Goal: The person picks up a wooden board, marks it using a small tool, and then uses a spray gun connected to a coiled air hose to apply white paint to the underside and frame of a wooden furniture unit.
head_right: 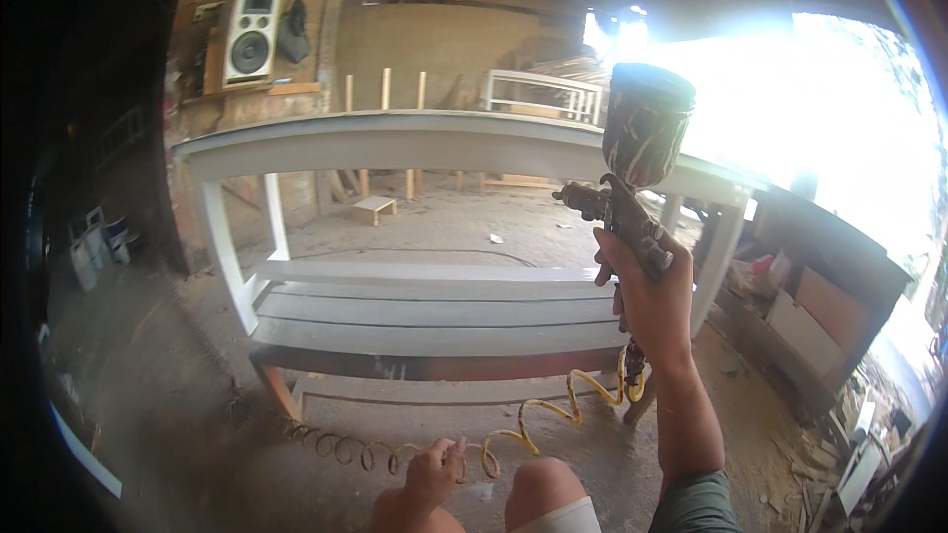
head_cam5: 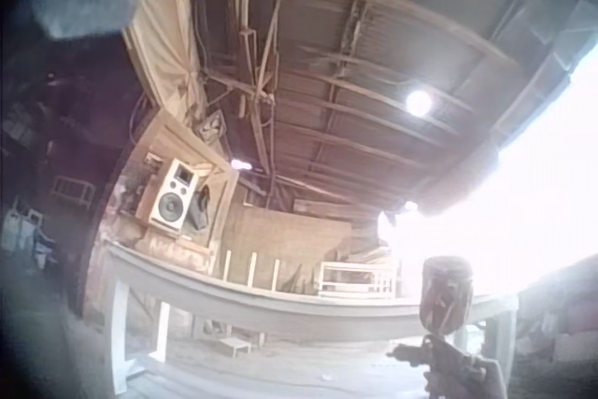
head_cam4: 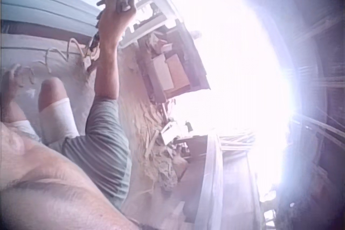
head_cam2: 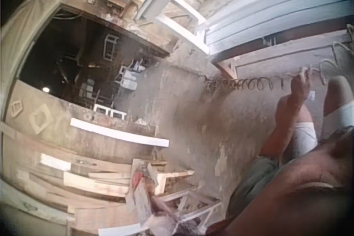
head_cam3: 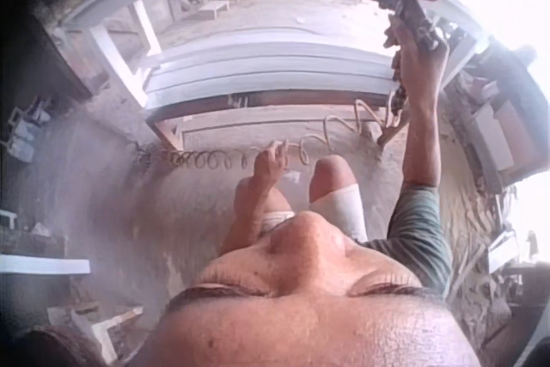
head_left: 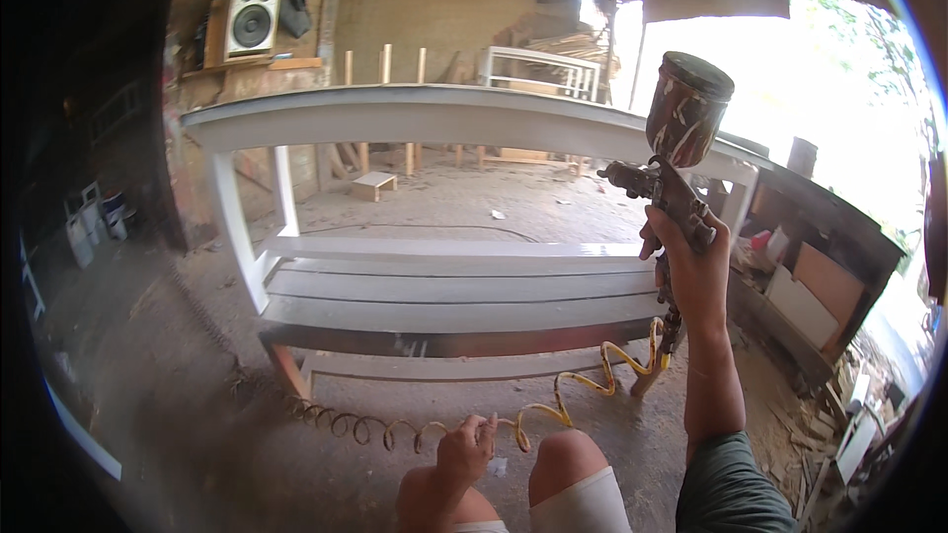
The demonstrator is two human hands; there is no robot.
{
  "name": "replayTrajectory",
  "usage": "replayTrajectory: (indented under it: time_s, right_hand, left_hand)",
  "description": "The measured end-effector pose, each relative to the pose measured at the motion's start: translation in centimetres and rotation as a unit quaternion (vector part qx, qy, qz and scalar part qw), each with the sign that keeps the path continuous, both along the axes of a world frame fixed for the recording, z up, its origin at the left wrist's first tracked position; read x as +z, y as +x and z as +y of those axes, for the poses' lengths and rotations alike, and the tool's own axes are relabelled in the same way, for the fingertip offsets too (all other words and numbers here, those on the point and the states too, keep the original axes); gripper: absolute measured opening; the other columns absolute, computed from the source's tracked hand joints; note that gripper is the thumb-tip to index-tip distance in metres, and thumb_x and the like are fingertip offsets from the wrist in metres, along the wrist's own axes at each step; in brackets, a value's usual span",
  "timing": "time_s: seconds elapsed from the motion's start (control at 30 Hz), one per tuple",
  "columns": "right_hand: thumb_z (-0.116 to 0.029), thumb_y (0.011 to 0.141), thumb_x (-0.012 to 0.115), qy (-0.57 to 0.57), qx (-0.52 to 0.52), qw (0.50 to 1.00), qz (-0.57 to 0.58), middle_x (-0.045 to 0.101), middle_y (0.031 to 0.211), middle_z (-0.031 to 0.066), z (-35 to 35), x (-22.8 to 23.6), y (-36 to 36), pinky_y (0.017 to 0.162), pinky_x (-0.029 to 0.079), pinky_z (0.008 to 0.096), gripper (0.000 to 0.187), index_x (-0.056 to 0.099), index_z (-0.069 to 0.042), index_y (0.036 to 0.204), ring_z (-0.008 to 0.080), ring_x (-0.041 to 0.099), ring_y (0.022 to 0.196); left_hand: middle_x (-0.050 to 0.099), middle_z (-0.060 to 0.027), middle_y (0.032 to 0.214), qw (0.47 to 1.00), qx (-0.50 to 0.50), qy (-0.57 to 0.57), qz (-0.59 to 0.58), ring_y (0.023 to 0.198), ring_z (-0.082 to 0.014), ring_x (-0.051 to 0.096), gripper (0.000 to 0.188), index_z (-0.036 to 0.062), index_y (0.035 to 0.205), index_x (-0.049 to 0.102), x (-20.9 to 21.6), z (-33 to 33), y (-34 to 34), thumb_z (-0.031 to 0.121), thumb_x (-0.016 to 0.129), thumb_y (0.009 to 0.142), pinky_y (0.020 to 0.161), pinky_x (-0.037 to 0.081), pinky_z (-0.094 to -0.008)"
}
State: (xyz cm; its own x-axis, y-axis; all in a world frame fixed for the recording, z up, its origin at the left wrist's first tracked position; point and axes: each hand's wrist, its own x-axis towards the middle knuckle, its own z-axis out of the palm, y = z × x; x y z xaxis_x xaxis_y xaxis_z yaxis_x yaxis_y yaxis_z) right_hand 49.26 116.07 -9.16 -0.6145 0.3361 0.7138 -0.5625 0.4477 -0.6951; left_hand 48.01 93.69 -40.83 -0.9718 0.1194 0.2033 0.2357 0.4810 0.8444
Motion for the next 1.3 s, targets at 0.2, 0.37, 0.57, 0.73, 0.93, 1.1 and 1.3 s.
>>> replayTrajectory:
  time_s: [0.2, 0.37, 0.57, 0.73, 0.93, 1.1, 1.3]
  right_hand:
    - [-0.017, 0.095, 0.07, -0.003, -0.072, 0.997, 0.002, 0.068, 0.074, 0.0039, 6.6, 0.1, 2.3, 0.038, 0.039, 0.0211, 0.017, 0.068, 0.0, 0.098, 0.0058, 0.059, 0.053]
    - [-0.019, 0.095, 0.069, -0.003, -0.138, 0.99, 0.006, 0.068, 0.073, 0.0026, 12.1, -0.1, 4.0, 0.038, 0.039, 0.0222, 0.017, 0.068, -0.002, 0.095, 0.0057, 0.06, 0.054]
    - [-0.022, 0.095, 0.069, -0.034, -0.194, 0.98, 0.038, 0.066, 0.069, 0.0009, 16.5, 0.0, 4.3, 0.037, 0.04, 0.0231, 0.018, 0.068, -0.004, 0.091, 0.0064, 0.059, 0.052]
    - [-0.023, 0.094, 0.07, -0.025, -0.24, 0.969, 0.06, 0.064, 0.065, 0.0009, 20.6, 0.4, 4.8, 0.036, 0.039, 0.0235, 0.02, 0.069, -0.004, 0.089, 0.0074, 0.058, 0.048]
    - [-0.021, 0.095, 0.068, -0.012, -0.276, 0.959, 0.06, 0.064, 0.067, 0.0016, 26.2, 0.2, 4.7, 0.034, 0.038, 0.023, 0.022, 0.069, 0.0, 0.104, 0.0076, 0.058, 0.048]
    - [-0.022, 0.095, 0.069, -0.016, -0.29, 0.954, 0.079, 0.063, 0.064, 0.0018, 29.0, 0.5, 4.6, 0.033, 0.037, 0.024, 0.024, 0.071, 0.0, 0.104, 0.0072, 0.055, 0.046]
    - [-0.021, 0.094, 0.07, -0.028, -0.344, 0.937, 0.059, 0.064, 0.064, 0.0016, 32.4, 0.0, 3.4, 0.034, 0.037, 0.0246, 0.024, 0.071, -0.001, 0.106, 0.0069, 0.054, 0.045]
  left_hand:
    - [0.07, -0.0151, 0.072, 0.999, -0.014, 0.0, 0.033, 0.07, -0.0356, 0.071, 0.042, 0.0046, 0.091, 0.069, -0.4, 1.7, -0.9, 0.042, 0.055, 0.102, 0.064, 0.054, -0.0448]
    - [0.071, -0.0178, 0.077, 0.999, -0.031, 0.016, 0.041, 0.073, -0.0366, 0.071, 0.038, 0.0036, 0.091, 0.069, 0.9, 2.6, 0.0, 0.037, 0.057, 0.102, 0.066, 0.054, -0.0444]
    - [0.071, -0.0195, 0.081, 0.997, -0.038, 0.043, 0.047, 0.076, -0.037, 0.071, 0.036, 0.0018, 0.093, 0.069, 0.0, 2.7, 0.0, 0.035, 0.057, 0.102, 0.067, 0.053, -0.0436]
    - [0.07, -0.0213, 0.082, 0.996, -0.055, 0.049, 0.051, 0.077, -0.0389, 0.07, 0.036, 0.0005, 0.092, 0.068, 0.1, 2.8, 0.2, 0.034, 0.057, 0.102, 0.067, 0.052, -0.0447]
    - [0.069, -0.0227, 0.081, 0.995, -0.069, 0.042, 0.056, 0.077, -0.0403, 0.069, 0.036, -0.0001, 0.093, 0.067, 0.4, 3.0, 0.3, 0.033, 0.057, 0.103, 0.067, 0.051, -0.0454]
    - [0.068, -0.0238, 0.081, 0.995, -0.075, 0.037, 0.059, 0.076, -0.0415, 0.068, 0.037, -0.0007, 0.093, 0.067, 0.4, 3.2, 0.4, 0.033, 0.056, 0.103, 0.067, 0.051, -0.0459]
    - [0.068, -0.0235, 0.08, 0.994, -0.077, 0.043, 0.06, 0.076, -0.0411, 0.068, 0.037, -0.0011, 0.093, 0.067, 0.4, 3.6, 0.5, 0.033, 0.057, 0.103, 0.066, 0.051, -0.0457]
